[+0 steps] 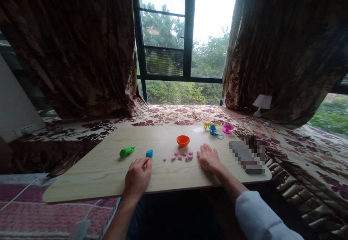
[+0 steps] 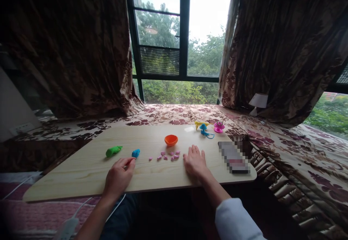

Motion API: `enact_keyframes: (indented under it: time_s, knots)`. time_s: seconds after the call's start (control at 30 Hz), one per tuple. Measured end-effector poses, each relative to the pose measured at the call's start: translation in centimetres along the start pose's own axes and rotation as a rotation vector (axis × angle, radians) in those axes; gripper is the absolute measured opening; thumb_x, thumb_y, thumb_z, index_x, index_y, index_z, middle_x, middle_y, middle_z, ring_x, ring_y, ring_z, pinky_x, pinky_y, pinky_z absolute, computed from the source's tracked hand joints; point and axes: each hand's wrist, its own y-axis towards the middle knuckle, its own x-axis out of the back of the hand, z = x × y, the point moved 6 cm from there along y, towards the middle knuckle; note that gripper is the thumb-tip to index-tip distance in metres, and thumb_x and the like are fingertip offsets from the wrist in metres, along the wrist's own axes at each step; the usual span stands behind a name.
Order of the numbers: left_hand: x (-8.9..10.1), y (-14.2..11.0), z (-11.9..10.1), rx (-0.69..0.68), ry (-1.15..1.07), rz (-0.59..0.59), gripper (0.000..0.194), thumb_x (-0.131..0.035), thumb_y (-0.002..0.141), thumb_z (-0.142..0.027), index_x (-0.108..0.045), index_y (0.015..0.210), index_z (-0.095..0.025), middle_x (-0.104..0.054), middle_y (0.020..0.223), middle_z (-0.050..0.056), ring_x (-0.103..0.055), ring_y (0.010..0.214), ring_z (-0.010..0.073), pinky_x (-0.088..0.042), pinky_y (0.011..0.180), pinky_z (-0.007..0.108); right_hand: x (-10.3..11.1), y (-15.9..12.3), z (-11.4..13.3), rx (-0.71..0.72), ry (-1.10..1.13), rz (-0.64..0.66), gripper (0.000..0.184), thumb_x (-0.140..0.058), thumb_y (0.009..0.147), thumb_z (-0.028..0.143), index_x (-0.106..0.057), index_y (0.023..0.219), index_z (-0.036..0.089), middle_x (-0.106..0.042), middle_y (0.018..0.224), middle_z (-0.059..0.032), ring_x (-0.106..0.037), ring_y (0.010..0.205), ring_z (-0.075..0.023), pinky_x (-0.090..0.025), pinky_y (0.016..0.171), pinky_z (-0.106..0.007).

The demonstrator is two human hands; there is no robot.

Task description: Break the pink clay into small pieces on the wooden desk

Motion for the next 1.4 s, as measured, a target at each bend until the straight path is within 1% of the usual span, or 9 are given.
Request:
enact_keyframes:
  time_s: [0.13,0.33,0.4,0.63,0.73,0.97,1.03,1.3,1.4]
  knots:
    - [0.1,0.0,-0.1,-0.017,0.022,-0.006,0.021,-0.044,0.079,-0.032,-0.061,0.082,-0.020,-0.063,0.086,0.004,-0.056,0.084,0.0197,-0.042,0.079,0.029,0.3,2.1,0.2,0.015,0.002,-0.014,0.055,-0.015,0.091,0.038,-0.026,0.136,0.008,-0.018,0.143,-0.0154,-0.014,0.132,-0.0246,-0.012,0.102,-0.048]
    - [-0.1,-0.1,-0.1,-0.010,0.019,-0.001,0.021,-0.044,0.079,-0.032,-0.060,0.082,-0.020,-0.062,0.086,0.004,-0.055,0.086,0.0196,-0.041,0.081,0.029,-0.9,-6.3,1.2,0.163,-0.032,0.016,0.058,-0.020,0.089,0.045,-0.018,0.139,0.016,-0.012,0.146,-0.0046,-0.006,0.133,-0.0196,-0.002,0.106,-0.040]
    - [-0.1,-0.1,-0.1,-0.007,0.018,0.001,0.021,-0.044,0.079,-0.032,-0.060,0.082,-0.020,-0.062,0.085,0.004,-0.055,0.085,0.0196,-0.041,0.080,0.029,-1.0,-7.1,1.2,0.169,-0.026,0.043,0.059,-0.019,0.089,0.047,-0.016,0.140,0.017,-0.011,0.146,-0.0034,-0.005,0.134,-0.0187,-0.002,0.106,-0.039]
    - [0.0,-0.1,-0.2,-0.017,0.032,0.001,0.021,-0.044,0.079,-0.033,-0.061,0.082,-0.021,-0.063,0.085,0.003,-0.056,0.083,0.0189,-0.042,0.077,0.028,0.2,2.1,-0.2,0.013,-0.002,0.069,0.057,-0.016,0.090,0.040,-0.020,0.138,0.010,-0.013,0.145,-0.0119,-0.009,0.133,-0.0241,-0.008,0.103,-0.047]
    - [0.1,-0.1,-0.3,-0.021,0.042,-0.003,0.022,-0.043,0.079,-0.032,-0.061,0.081,-0.021,-0.063,0.085,0.004,-0.056,0.083,0.0192,-0.042,0.077,0.028,0.4,3.4,-0.2,0.016,-0.006,0.072,0.054,-0.015,0.091,0.037,-0.019,0.139,0.012,-0.011,0.146,-0.0105,-0.008,0.133,-0.0232,-0.008,0.103,-0.046]
    - [0.1,-0.1,-0.4,-0.015,0.037,0.005,0.022,-0.042,0.079,-0.032,-0.061,0.082,-0.021,-0.063,0.086,0.004,-0.056,0.084,0.0193,-0.042,0.077,0.028,-0.4,-6.1,1.9,0.237,-0.026,0.072,0.056,-0.019,0.090,0.047,-0.019,0.139,0.020,-0.012,0.146,-0.0020,-0.004,0.133,-0.0162,0.001,0.106,-0.037]
    - [0.0,-0.2,-0.4,-0.015,0.036,0.010,0.022,-0.041,0.079,-0.033,-0.061,0.082,-0.021,-0.063,0.086,0.004,-0.056,0.084,0.0193,-0.042,0.076,0.028,-0.6,-7.2,2.1,0.254,-0.012,0.087,0.059,-0.018,0.089,0.051,-0.017,0.139,0.021,-0.011,0.146,-0.0017,-0.005,0.134,-0.0166,0.000,0.106,-0.038]
    - [-0.2,0.0,-0.4,-0.028,0.054,0.016,0.022,-0.042,0.079,-0.033,-0.061,0.082,-0.021,-0.063,0.085,0.004,-0.056,0.083,0.0193,-0.042,0.076,0.028,0.5,2.8,-0.3,0.050,0.010,0.061,0.058,-0.014,0.091,0.044,-0.020,0.138,0.011,-0.013,0.145,-0.0146,-0.010,0.132,-0.0264,-0.009,0.101,-0.052]
    - [-0.2,0.0,-0.4,-0.033,0.055,0.019,0.022,-0.042,0.079,-0.033,-0.061,0.082,-0.021,-0.063,0.086,0.004,-0.056,0.084,0.0197,-0.042,0.077,0.028,0.7,2.8,-0.1,0.076,0.000,0.047,0.054,-0.013,0.092,0.039,-0.021,0.137,0.012,-0.013,0.145,-0.0134,-0.011,0.132,-0.0244,-0.009,0.101,-0.050]
